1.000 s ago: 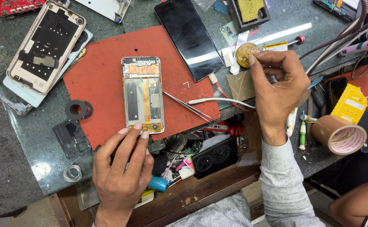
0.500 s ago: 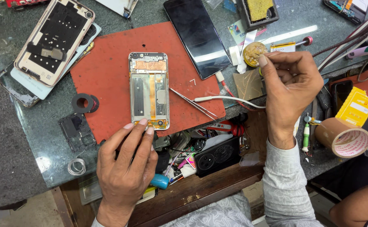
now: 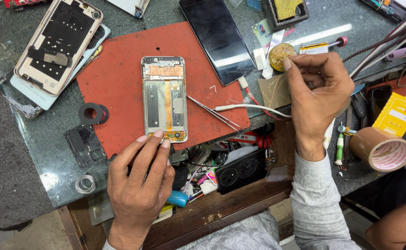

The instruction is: The person uses a soldering iron and tweezers to work on a disassembled smartphone motherboard. They apply solder to small components, reposition the phone, and handle a ribbon cable and other parts on the workbench.

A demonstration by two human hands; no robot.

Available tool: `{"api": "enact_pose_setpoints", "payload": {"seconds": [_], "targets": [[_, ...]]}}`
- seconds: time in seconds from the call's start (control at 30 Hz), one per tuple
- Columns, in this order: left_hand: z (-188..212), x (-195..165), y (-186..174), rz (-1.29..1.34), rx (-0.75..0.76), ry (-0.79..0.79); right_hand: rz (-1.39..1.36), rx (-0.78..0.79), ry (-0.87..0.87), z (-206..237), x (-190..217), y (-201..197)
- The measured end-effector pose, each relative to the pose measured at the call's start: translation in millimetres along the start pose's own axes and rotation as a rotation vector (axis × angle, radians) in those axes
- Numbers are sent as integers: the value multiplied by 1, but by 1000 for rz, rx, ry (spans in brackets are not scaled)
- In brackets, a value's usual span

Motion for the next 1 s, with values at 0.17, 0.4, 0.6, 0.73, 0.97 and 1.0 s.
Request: {"api": "enact_pose_setpoints", "payload": {"seconds": [0.17, 0.4, 0.6, 0.73, 0.97, 1.0], "targets": [[0, 1, -1, 6, 4, -1, -23, 9, -8, -1, 0, -1], [1, 1, -1, 2, 0, -2, -8, 9, -6, 0, 0, -1], [1, 1, 1, 0, 4, -4, 28, 11, 3, 0, -1, 0], [2, 1, 1, 1, 6, -7, -19, 21, 1, -1, 1, -3], [-1, 0, -3, 9, -10, 9, -112, 0, 40, -4, 29, 1], [-2, 0, -4, 16, -17, 11, -99, -5, 57, -2, 38, 2]]}}
Point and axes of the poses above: each hand's wrist, its own z-axis away from the middle knuckle, its own y-axis out of the palm, x = y × z, the point moved 1 cm from there along -z, towards the middle knuckle, and after that the axes turned 7 degrees about -y, right-handed, at the moved point
